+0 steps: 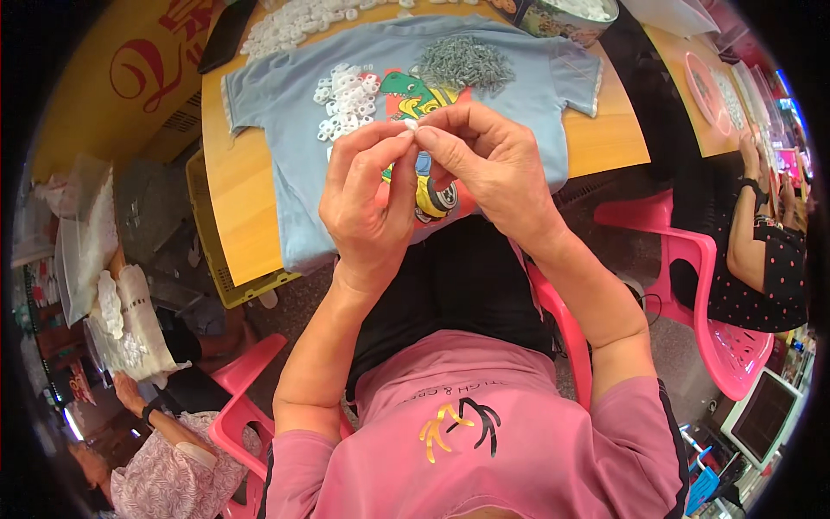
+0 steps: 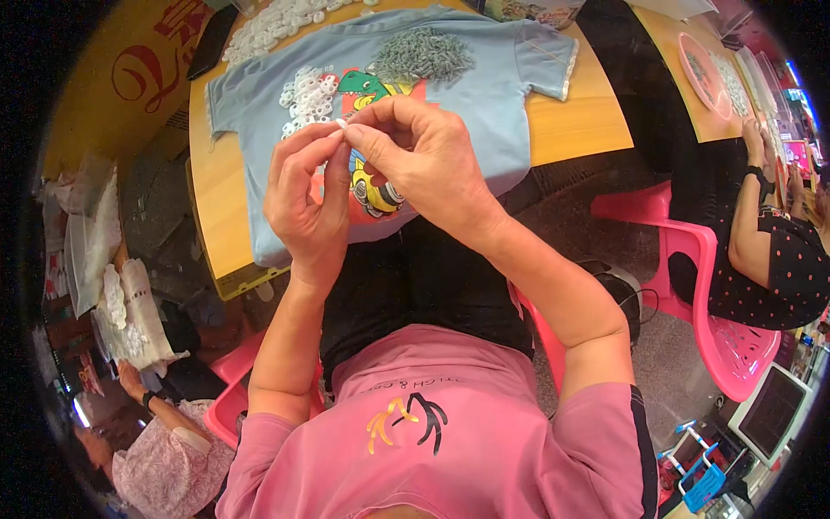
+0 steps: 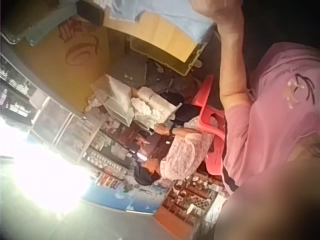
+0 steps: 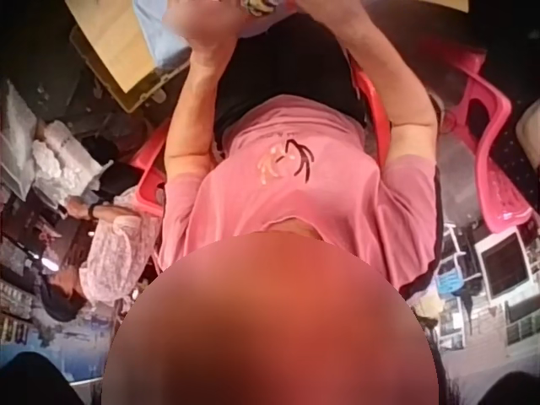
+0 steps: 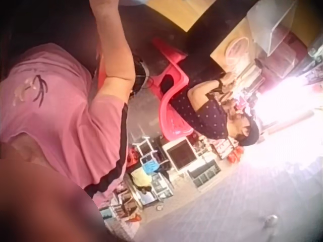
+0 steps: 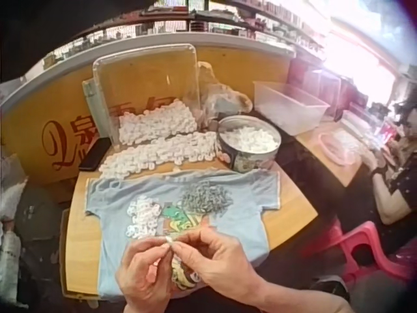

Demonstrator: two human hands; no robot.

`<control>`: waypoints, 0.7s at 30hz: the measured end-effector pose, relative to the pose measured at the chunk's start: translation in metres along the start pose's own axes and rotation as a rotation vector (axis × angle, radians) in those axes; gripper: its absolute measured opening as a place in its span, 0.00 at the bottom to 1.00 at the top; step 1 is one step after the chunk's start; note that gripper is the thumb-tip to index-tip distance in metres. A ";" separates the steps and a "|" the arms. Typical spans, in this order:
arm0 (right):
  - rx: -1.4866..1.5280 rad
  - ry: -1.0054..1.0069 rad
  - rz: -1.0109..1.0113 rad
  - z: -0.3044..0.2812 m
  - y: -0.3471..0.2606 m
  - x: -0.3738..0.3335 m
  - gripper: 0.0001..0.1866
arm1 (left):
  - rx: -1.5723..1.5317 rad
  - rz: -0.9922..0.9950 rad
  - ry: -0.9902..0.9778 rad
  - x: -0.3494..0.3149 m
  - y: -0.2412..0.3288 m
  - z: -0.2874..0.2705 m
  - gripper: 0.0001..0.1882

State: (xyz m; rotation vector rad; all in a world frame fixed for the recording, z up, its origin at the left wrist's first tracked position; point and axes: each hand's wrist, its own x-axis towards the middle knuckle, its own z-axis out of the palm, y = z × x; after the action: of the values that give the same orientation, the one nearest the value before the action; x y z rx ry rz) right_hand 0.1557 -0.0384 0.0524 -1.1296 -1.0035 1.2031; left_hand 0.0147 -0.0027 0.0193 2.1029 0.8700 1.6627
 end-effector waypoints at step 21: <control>-1.000 0.129 -0.509 -0.091 -0.002 0.020 0.06 | -0.673 -0.825 -0.292 -0.004 0.004 -0.003 0.06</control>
State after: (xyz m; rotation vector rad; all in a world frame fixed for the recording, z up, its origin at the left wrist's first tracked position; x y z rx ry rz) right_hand 0.2470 -0.0288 0.0388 -1.5266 -1.7312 0.1611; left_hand 0.0120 -0.0083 0.0195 1.2239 0.7734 0.9748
